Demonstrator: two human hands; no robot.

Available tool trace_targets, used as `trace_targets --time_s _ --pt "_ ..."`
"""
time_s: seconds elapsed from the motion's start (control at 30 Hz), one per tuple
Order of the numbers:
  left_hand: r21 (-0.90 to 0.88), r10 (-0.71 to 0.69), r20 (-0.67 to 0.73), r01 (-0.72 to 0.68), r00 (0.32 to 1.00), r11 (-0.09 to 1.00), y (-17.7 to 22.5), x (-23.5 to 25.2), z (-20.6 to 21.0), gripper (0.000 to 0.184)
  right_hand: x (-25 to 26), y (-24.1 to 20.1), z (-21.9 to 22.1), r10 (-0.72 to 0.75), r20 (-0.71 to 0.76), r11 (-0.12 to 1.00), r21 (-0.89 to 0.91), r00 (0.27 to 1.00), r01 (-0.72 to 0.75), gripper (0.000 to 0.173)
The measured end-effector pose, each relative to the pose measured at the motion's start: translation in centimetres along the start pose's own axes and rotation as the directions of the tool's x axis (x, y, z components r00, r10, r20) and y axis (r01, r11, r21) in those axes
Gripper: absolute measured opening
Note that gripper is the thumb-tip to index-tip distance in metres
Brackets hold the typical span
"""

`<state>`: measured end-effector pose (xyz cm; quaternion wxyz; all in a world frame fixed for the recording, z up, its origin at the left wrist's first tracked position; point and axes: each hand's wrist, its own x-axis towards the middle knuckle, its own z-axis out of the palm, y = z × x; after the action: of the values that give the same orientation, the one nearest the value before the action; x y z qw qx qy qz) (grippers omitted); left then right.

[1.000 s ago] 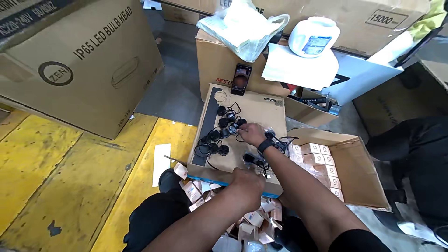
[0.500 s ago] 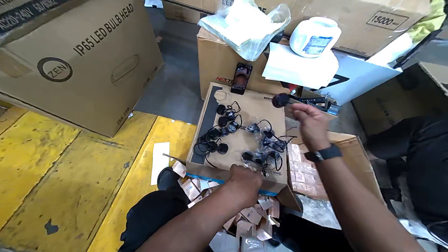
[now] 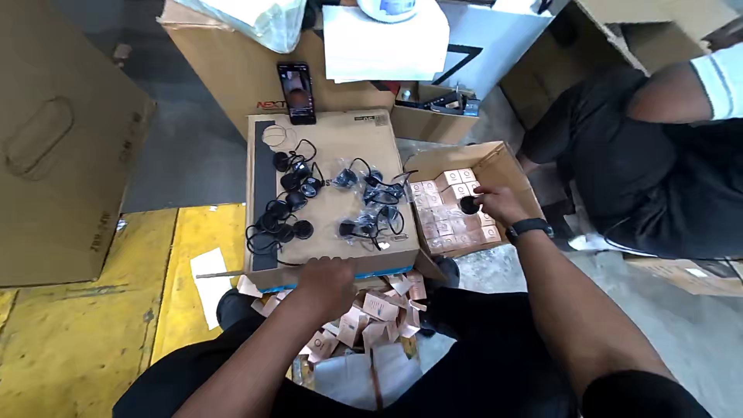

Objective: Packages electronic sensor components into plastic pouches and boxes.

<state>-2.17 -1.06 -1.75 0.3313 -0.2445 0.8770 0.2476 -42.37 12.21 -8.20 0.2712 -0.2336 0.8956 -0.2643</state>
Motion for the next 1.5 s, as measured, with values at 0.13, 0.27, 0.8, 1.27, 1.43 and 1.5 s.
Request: trace_targets --time_s 0.13,0.27,0.8,1.27,1.43,1.5 --pt "0.031 -0.01 0.008 0.009 1.0 0.999 -0.2 0.4 0.1 0.047 3.1 4.3 3.8 0.009 -0.026 0.96 -0.281 1.0 -0.016 0.035" --pt "0.018 -0.018 0.02 0.018 1.0 1.0 -0.4 0.3 -0.2 0.047 2.3 2.7 7.0 0.193 0.136 0.806 -0.586 0.972 -0.078 0.028" --pt "-0.082 -0.023 0.007 0.024 1.0 0.996 -1.3 0.3 -0.8 0.042 1.6 -2.4 12.2 0.304 0.442 0.394 -0.865 0.844 0.311 0.042" --pt "-0.018 0.206 -0.707 -0.309 0.676 0.951 0.0 0.2 -0.5 0.038 -12.9 -11.9 7.6 -0.481 0.212 0.823 -0.226 0.851 0.521 0.041" --pt "-0.061 0.048 -0.702 -0.127 0.71 0.99 -0.6 0.9 -0.1 0.037 -15.6 -12.5 12.0 -0.575 0.335 0.809 0.101 0.746 0.579 0.044" --pt "-0.082 -0.007 -0.663 -0.064 0.749 0.995 -1.2 1.0 -0.3 0.039 -16.7 -12.9 12.8 -0.603 0.362 0.788 0.13 0.711 0.602 0.043"
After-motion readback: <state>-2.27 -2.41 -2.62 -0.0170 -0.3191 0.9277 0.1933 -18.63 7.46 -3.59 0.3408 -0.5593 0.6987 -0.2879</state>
